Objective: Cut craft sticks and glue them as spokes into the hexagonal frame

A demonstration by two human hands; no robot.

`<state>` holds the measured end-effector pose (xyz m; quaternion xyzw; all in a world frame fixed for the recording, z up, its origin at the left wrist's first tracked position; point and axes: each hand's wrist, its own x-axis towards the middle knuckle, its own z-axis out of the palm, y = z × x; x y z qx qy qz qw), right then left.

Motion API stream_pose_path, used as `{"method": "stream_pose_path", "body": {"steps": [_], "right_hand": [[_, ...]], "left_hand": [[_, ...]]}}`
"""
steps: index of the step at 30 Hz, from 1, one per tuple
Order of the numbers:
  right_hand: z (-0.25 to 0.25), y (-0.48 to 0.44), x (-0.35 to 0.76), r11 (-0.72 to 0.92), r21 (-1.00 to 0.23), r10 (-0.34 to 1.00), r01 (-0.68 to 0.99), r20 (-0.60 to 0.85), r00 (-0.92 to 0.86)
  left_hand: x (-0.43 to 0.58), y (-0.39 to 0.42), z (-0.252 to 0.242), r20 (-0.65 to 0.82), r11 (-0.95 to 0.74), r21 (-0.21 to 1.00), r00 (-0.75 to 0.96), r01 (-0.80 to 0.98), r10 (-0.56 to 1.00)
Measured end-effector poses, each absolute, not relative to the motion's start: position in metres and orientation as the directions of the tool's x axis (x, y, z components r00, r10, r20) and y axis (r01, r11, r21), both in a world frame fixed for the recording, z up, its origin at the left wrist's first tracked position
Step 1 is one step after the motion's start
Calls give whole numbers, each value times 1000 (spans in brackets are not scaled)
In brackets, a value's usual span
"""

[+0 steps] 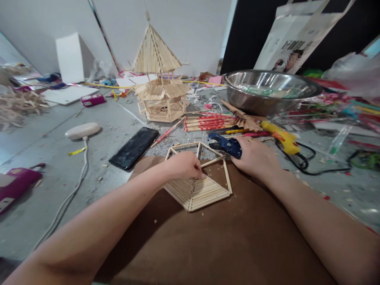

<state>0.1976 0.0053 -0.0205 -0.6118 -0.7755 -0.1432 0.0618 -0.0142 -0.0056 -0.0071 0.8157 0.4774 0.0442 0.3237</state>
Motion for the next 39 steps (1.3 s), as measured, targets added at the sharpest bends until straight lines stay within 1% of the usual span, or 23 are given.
{"method": "stream_pose_path", "body": {"steps": [7, 15, 22, 26, 29, 36, 39], "right_hand": [[-19, 4, 196, 265, 135, 908, 955, 299, -294], [-21, 4, 197, 240, 170, 916, 956, 287, -280], [-18, 3, 195, 241, 159, 916, 957, 288, -279], [-18, 3, 195, 250, 150, 912, 956, 294, -285], [-18, 3, 195, 252, 148, 912, 956, 294, -286], [-20, 4, 197, 256, 193, 907, 947, 291, -305], [-21, 5, 197, 265, 184, 902, 947, 300, -310]], "left_hand": [[-14, -7, -7, -240, -351, 530, 533, 772, 811], [-13, -7, -8, -224, -337, 535, 514, 775, 828], [-10, -9, -1, -254, -372, 474, 528, 798, 810], [-16, -7, 1, -248, -451, 520, 634, 725, 733], [-19, -6, 3, -263, -475, 545, 679, 691, 686], [-17, -4, 0, -222, -489, 530, 670, 692, 708], [-17, -3, -2, -244, -470, 536, 662, 701, 708]]}}
